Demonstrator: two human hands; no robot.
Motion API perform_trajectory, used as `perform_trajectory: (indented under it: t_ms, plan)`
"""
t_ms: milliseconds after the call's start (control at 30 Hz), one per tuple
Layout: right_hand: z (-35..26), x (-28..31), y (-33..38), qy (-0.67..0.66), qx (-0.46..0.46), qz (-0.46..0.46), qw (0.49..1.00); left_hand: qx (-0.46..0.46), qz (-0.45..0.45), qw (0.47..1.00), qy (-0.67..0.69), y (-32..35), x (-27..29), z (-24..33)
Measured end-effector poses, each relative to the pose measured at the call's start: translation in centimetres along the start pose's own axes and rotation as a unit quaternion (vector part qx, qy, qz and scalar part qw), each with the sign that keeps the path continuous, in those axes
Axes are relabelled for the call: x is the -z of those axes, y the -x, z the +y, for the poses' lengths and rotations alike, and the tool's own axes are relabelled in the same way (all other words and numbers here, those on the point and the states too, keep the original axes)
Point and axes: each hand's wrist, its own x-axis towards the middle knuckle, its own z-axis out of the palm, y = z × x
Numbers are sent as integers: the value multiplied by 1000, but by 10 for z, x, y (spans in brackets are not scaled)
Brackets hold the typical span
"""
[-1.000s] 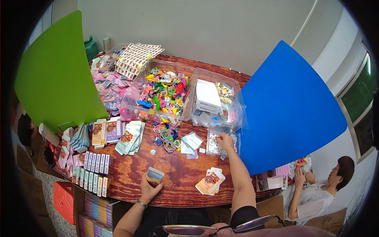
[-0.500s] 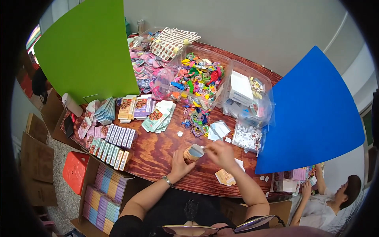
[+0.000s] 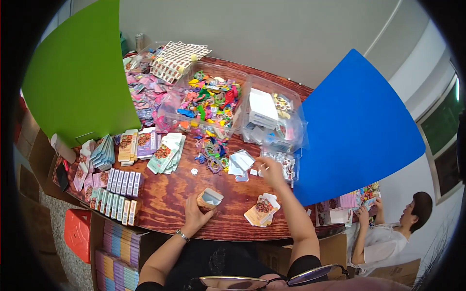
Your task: Assembling small toy components by placing plastic parts into containers and packaging them.
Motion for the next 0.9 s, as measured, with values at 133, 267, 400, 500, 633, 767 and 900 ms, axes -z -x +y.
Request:
perform_trajectory:
  t_ms: [133, 267, 400, 500, 633, 767, 900]
  plan:
    - [136, 43, -9, 241, -85, 4, 967, 13, -33, 999, 23, -4, -12, 2]
    - [141, 26, -3, 308, -182, -76, 931, 28, -41, 999, 7, 3, -7, 2]
    - [146, 33, -6, 278, -197, -102, 934, 36, -48, 998, -5, 2, -11, 0]
    - [133, 40, -6, 262, -130, -52, 955, 35, -38, 999, 0, -10, -16, 5]
    - [-9, 11, 8, -92, -43, -38, 994, 25, 12, 1000, 11, -10, -20, 2]
    - [-93, -24, 44, -7, 158, -138, 978, 20, -1, 999, -35, -13, -23, 9]
    - [-114, -51, 60, 149, 217, -178, 948, 14, -7, 1000, -27, -12, -20, 13]
